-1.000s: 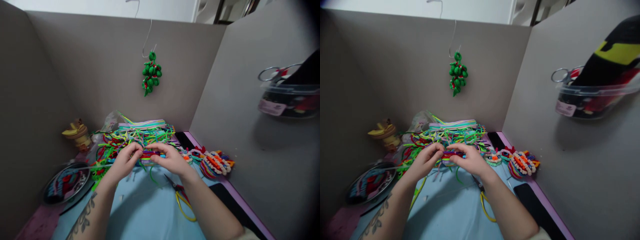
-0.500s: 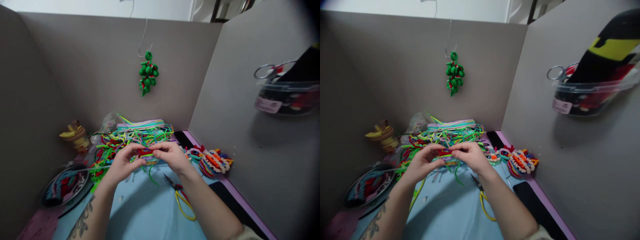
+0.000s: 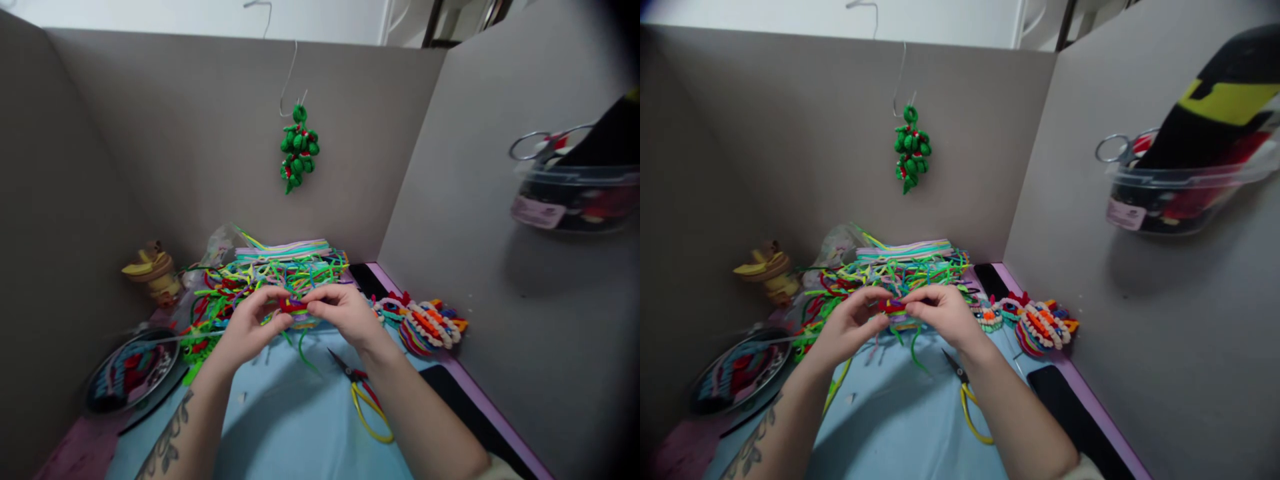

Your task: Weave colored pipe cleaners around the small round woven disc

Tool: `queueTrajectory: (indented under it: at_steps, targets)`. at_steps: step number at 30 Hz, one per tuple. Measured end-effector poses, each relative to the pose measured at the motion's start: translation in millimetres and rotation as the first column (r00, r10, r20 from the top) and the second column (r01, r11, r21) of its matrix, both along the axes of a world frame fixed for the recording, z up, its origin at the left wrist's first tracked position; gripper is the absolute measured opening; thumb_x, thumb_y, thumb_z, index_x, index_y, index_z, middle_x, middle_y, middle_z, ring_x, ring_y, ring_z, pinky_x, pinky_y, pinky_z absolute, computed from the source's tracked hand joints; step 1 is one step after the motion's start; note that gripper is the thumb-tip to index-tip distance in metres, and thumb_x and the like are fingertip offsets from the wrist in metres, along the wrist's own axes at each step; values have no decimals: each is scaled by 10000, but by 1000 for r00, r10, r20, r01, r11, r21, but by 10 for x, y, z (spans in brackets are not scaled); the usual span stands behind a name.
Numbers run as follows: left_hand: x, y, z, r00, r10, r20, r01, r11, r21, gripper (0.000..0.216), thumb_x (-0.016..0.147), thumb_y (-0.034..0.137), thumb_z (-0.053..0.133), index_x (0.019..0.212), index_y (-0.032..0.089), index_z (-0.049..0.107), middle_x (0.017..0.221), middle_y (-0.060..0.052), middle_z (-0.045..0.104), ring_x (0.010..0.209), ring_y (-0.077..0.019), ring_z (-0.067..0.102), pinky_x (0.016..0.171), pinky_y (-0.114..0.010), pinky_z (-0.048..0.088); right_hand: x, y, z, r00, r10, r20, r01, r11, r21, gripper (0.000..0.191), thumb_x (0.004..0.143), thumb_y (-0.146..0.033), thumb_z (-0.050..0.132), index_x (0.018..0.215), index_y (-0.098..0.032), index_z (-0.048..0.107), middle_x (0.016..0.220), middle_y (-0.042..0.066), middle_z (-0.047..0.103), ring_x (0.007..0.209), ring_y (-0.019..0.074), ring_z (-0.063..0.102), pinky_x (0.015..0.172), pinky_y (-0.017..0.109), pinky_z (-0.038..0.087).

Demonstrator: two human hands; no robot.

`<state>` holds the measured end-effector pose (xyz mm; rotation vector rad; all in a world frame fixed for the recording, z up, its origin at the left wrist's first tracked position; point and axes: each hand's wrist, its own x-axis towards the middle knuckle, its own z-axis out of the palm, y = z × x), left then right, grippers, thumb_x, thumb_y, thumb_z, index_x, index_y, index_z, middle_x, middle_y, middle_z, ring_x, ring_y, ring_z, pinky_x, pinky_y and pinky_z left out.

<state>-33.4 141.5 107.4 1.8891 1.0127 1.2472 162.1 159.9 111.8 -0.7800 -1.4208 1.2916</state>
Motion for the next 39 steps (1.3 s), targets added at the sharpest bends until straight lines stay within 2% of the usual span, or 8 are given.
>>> queueTrajectory:
  at_steps: [5, 11, 15, 19, 25, 30, 35, 39]
  targets:
    - [-23, 3, 29, 992, 91, -90, -70, 974, 215, 159, 844, 255, 601, 987, 215, 656, 1118, -92, 632, 1100, -234, 567, 973, -387, 432, 13, 7, -14, 999, -25, 37, 23, 999, 30, 127, 643, -275, 750, 739, -193, 758, 721, 22, 713, 658, 133, 602, 625, 261, 469]
    - [44, -38, 107, 954, 225, -198, -151, 931, 331, 109, 870, 217, 531, 799, 198, 612, 956, -68, 595, 963, -198, 561, 868, -327, 446, 0, 9, -25, 999, -16, 30, 16, 1000, 20, 129, 644, -274, 753, 739, -186, 753, 723, 21, 709, 661, 130, 599, 641, 263, 467]
    - [88, -47, 116, 933, 292, -209, -233, 935, 266, 166, 868, 244, 504, 718, 197, 557, 810, -41, 571, 831, -186, 541, 782, -300, 439, -19, 8, -32, 999, -7, 37, 7, 1000, 22, 125, 637, -269, 751, 726, -181, 753, 694, 20, 703, 640, 129, 591, 614, 254, 460]
    - [76, -31, 98, 956, 232, -177, -221, 972, 79, 198, 847, 298, 536, 683, 187, 547, 729, -17, 564, 708, -158, 527, 646, -253, 421, -29, 8, -45, 999, -19, 41, 19, 1000, 17, 111, 626, -258, 753, 708, -183, 753, 674, 21, 700, 622, 129, 585, 600, 252, 456]
    - [60, 6, 34, 992, 126, 22, -119, 976, -182, 199, 789, 357, 636, 759, 163, 604, 704, 4, 572, 600, -104, 491, 545, -210, 393, -5, 23, -64, 1000, 27, -12, -27, 1000, 2, 128, 611, -270, 777, 703, -184, 750, 686, 23, 693, 618, 125, 580, 590, 250, 447]
    - [91, 12, 56, 963, 176, 207, -113, 952, -283, 273, 650, 326, 766, 713, 164, 556, 618, 38, 548, 539, -82, 500, 492, -184, 388, 19, 8, -36, 997, 44, 62, -48, 997, 63, 78, 660, -225, 737, 725, -184, 752, 688, 22, 696, 610, 121, 584, 581, 244, 439]
    - [75, -24, 105, 971, 224, 78, -198, 947, -253, 238, 659, 357, 758, 694, 155, 636, 616, -2, 641, 538, -118, 562, 484, -211, 418, 30, -37, 2, 982, 11, 190, -38, 989, 140, 84, 708, -214, 703, 766, -190, 759, 731, 29, 714, 652, 136, 616, 612, 254, 456]
    - [63, -57, 113, 950, 290, -112, -300, 951, -83, 168, 719, 345, 708, 721, 177, 724, 677, -26, 708, 622, -158, 625, 569, -245, 469, 24, -70, 31, 972, -34, 231, -11, 981, 194, 98, 723, -192, 687, 787, -199, 762, 758, 29, 726, 695, 144, 640, 648, 257, 480]
